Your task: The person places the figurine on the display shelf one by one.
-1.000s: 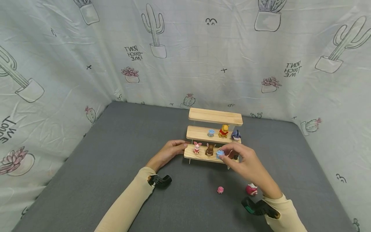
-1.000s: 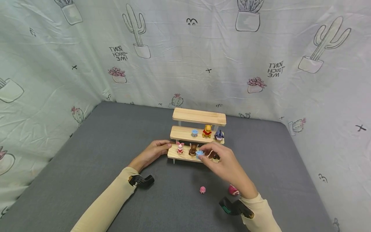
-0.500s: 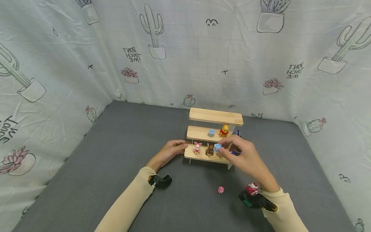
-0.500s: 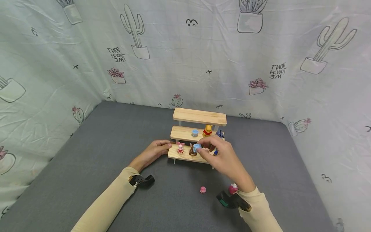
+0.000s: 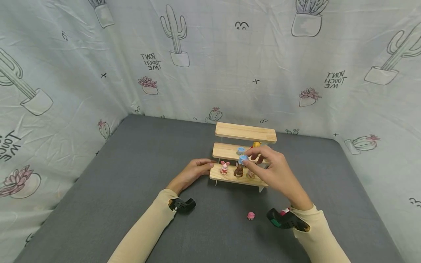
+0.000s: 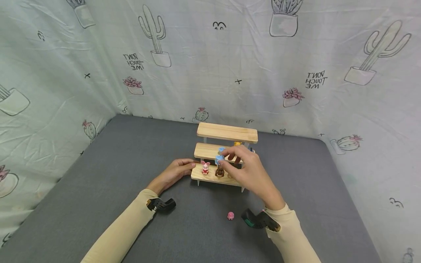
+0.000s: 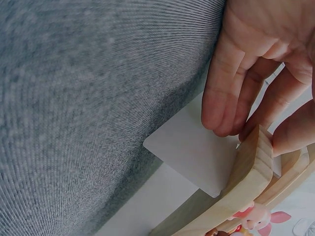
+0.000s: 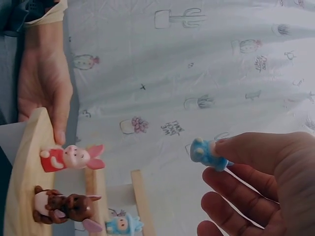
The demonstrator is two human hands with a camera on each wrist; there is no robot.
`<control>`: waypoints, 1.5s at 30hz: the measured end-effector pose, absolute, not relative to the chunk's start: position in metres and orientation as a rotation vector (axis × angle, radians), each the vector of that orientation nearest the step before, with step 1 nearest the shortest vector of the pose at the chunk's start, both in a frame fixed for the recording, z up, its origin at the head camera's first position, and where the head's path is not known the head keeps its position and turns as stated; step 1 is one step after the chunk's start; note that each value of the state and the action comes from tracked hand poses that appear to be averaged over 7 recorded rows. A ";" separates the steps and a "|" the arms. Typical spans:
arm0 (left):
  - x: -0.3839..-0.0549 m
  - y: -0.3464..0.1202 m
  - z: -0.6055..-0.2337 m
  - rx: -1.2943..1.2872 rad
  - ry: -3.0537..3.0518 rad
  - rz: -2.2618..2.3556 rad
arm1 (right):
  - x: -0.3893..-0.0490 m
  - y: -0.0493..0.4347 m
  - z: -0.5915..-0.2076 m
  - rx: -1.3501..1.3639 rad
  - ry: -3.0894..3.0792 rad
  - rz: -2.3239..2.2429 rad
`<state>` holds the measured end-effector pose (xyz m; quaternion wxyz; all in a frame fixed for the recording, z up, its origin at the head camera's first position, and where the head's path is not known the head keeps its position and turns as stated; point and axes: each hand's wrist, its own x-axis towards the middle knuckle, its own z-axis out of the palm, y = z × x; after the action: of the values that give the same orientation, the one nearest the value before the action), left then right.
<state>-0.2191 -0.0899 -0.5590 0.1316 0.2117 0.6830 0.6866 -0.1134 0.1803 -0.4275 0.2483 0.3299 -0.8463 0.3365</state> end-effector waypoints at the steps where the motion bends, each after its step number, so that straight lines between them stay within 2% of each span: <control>1: -0.219 -0.090 -0.559 0.617 1.983 1.992 | -0.114 0.179 -0.426 0.895 -2.304 0.908; 23: -0.223 -0.090 -0.563 0.642 1.954 2.023 | -0.125 0.161 -0.408 0.848 -2.287 0.868; 45: -0.220 -0.090 -0.561 0.641 1.954 2.031 | -0.143 0.150 -0.407 0.827 -2.242 0.749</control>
<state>-0.2205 -0.0896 -0.5611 0.1254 0.2201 0.6708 0.6971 -0.1430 0.1498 -0.4070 0.3133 0.3136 -0.8502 0.2839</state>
